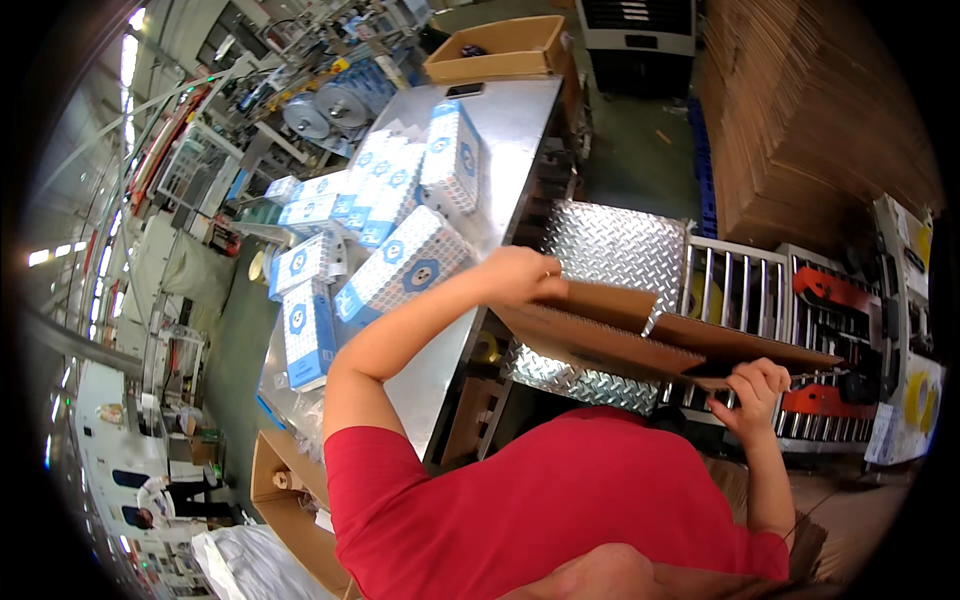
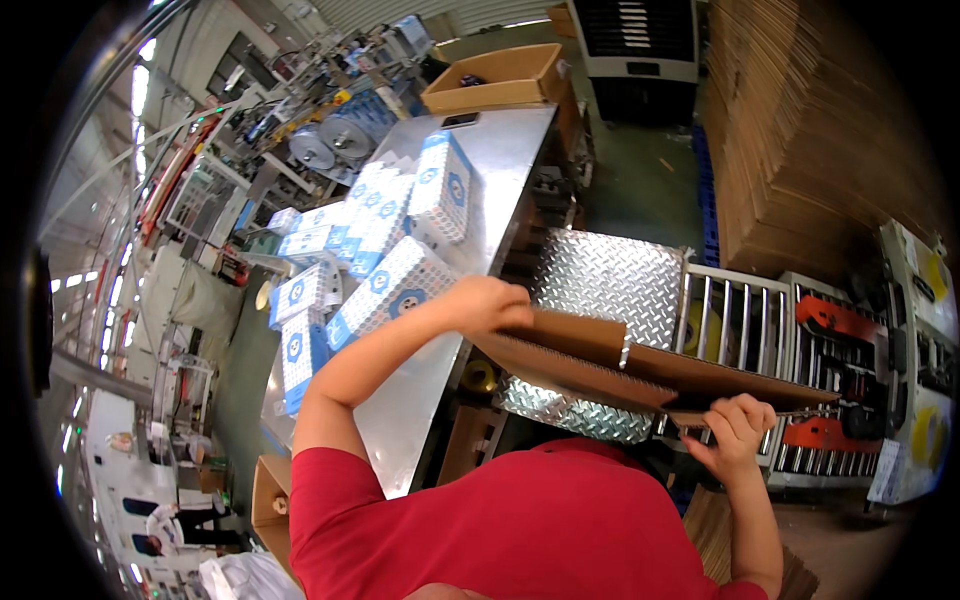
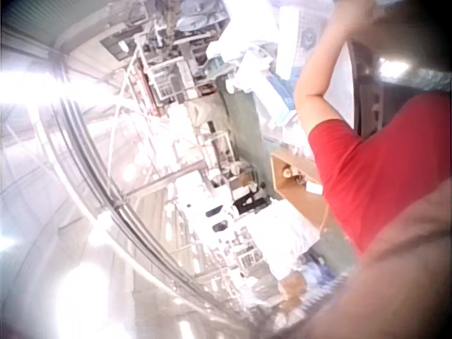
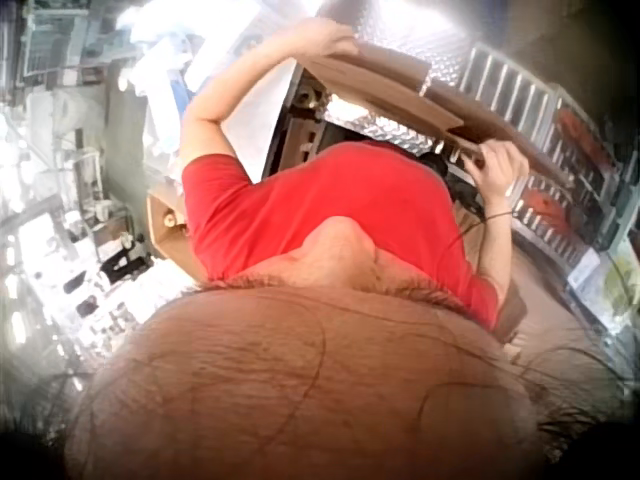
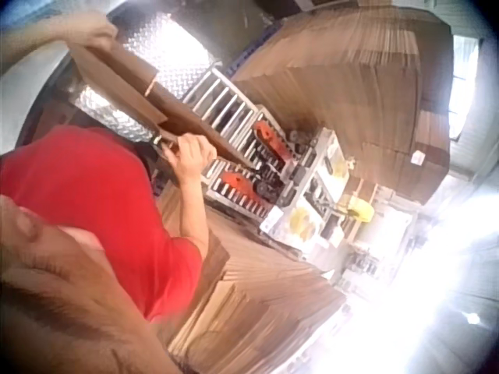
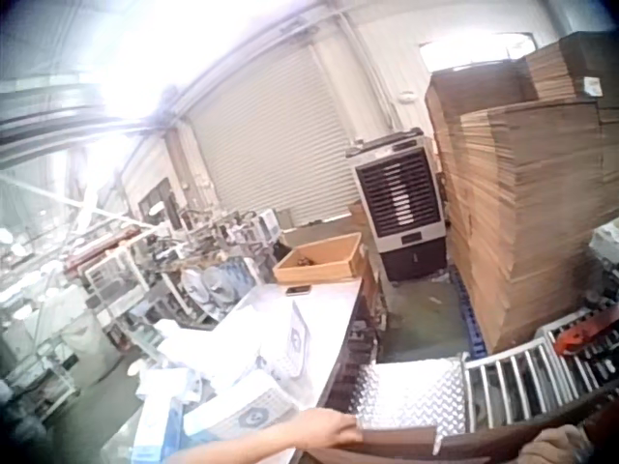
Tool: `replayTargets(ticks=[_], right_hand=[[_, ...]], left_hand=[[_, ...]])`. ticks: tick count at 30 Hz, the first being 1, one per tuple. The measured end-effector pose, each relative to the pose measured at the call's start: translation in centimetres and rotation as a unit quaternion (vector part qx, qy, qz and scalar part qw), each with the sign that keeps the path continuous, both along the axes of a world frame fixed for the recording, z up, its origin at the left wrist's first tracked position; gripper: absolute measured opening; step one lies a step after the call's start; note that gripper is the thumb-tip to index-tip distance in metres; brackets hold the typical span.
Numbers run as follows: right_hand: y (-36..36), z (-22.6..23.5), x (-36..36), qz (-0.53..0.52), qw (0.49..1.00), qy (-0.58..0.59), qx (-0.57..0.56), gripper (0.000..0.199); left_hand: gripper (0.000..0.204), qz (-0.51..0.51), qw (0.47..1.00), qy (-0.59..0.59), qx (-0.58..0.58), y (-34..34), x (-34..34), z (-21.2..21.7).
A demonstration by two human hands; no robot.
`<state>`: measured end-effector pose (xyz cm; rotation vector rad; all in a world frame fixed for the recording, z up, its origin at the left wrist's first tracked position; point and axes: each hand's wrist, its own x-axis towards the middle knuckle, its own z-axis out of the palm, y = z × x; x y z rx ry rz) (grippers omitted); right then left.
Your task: The person packs blue and white boxes into a larger shipping carton, places the carton on a conveyor, folds a new flat box into shape, and organizes small clear plastic packets on a metal surface.
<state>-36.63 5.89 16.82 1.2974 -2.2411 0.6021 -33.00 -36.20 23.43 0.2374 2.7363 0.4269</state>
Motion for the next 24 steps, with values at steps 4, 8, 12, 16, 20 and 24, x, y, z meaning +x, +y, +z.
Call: replayTargets(ticks=[4,8,12,16,20,24], right_hand=[[-1.8,2.5,-1.5,0.085,0.995,-0.040,-0.027,0.035],[-7.7,5.2,-2.6,0.293,0.940,-0.143,-0.099,0.030],[-17.2,3.7,-2.6,0.367,0.922,-0.121,0.035,0.014],[-25.8,0.5,-1.3,0.352,0.914,-0.062,0.190,0.071],[-27.9,-6.1,-1.7,0.339,0.902,-0.065,0.258,0.066],[-28.1,-4.5,-4.1,0.409,0.856,0.007,0.316,0.040]], left_hand=[[0.037,0.011,0.996,0.045,-0.078,-1.1,2.7,0.8],[0.036,0.210,0.973,0.054,-0.080,-9.4,1.7,3.4],[0.041,0.187,0.974,0.016,-0.130,-9.5,4.2,-0.2],[0.080,0.066,0.989,-0.115,0.066,-3.2,8.1,-1.2],[0.077,-0.119,0.963,-0.155,0.187,-8.9,11.7,-2.1],[0.077,-0.060,0.987,-0.107,0.105,-8.0,11.4,0.3]])
